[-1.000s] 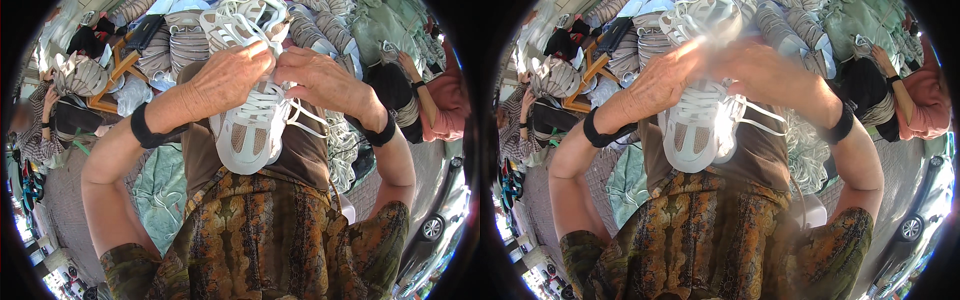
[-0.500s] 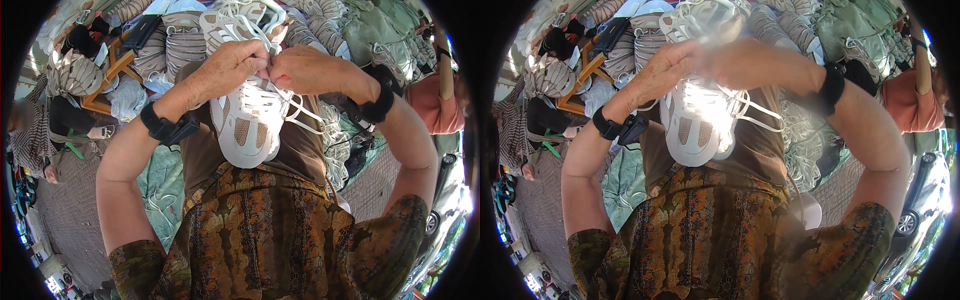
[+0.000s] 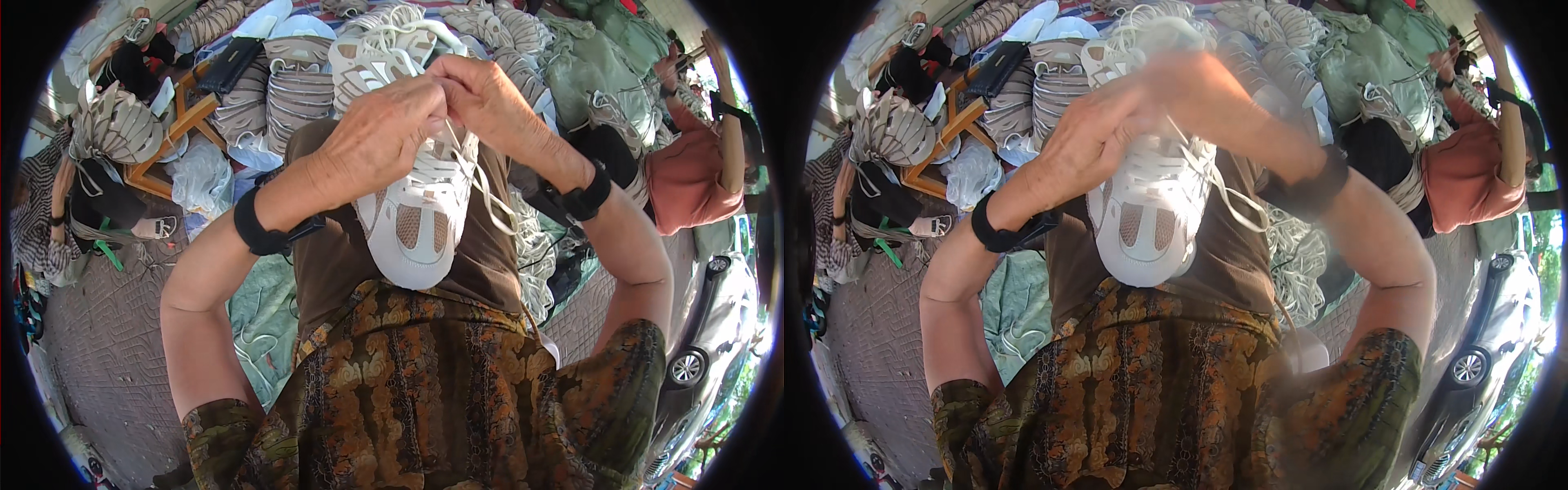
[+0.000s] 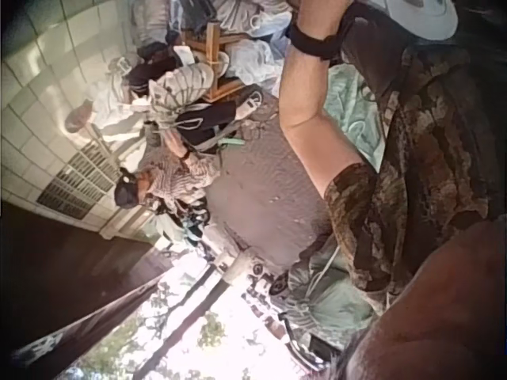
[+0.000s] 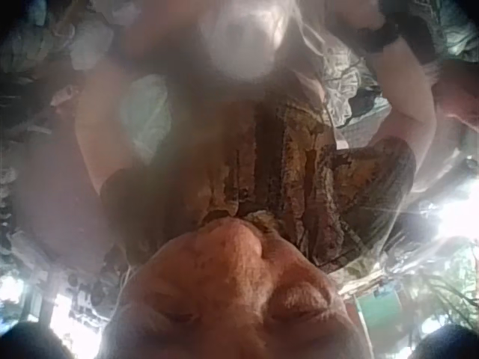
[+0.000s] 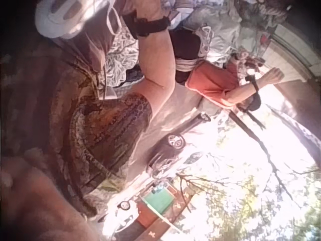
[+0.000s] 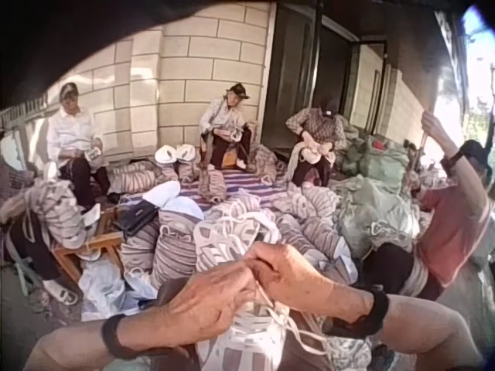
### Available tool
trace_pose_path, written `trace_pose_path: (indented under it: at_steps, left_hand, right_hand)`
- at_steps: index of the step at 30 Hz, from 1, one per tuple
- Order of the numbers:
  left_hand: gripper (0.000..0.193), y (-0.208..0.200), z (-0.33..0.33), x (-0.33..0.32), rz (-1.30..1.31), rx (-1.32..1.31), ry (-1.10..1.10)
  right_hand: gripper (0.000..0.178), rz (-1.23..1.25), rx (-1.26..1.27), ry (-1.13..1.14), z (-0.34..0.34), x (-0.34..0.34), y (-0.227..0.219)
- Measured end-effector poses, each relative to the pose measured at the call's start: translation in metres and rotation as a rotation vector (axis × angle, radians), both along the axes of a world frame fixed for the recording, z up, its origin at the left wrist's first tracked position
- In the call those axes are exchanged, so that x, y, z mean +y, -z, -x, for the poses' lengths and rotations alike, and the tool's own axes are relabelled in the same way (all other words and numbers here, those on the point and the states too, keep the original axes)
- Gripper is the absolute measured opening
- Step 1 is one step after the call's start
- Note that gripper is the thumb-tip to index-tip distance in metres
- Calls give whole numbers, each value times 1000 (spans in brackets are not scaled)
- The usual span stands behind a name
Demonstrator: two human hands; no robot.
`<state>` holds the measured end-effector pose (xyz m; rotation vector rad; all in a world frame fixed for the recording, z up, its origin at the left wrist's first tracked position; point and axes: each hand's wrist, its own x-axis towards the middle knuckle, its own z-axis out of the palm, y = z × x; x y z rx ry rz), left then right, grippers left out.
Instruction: The person sits on a low stool outdoors and laces a white Reebok sneaker. They thread a long white lace through the eyelets, pull it tight, and tie a knot. The person handles the shoe and laces by hand, working on a single shoe while surrounded by piles of similar footwear.
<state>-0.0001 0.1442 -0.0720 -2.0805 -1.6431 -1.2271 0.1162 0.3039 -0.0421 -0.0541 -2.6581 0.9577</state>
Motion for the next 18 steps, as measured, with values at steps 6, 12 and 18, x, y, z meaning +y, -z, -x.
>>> trace_pose_path:
  at_steps: [6,12,18]
  left_hand:
    - [10,-58,-36,2,-77,-251,224]
    - [17,-122,-77,73,-131,-50,404]
    - [25,-119,-123,58,304,-163,597]
  right_hand:
    - [13,305,159,-292,3,12,1]
    - [21,619,28,101,12,11,13]
    - [24,913,112,-262,73,-22,-36]
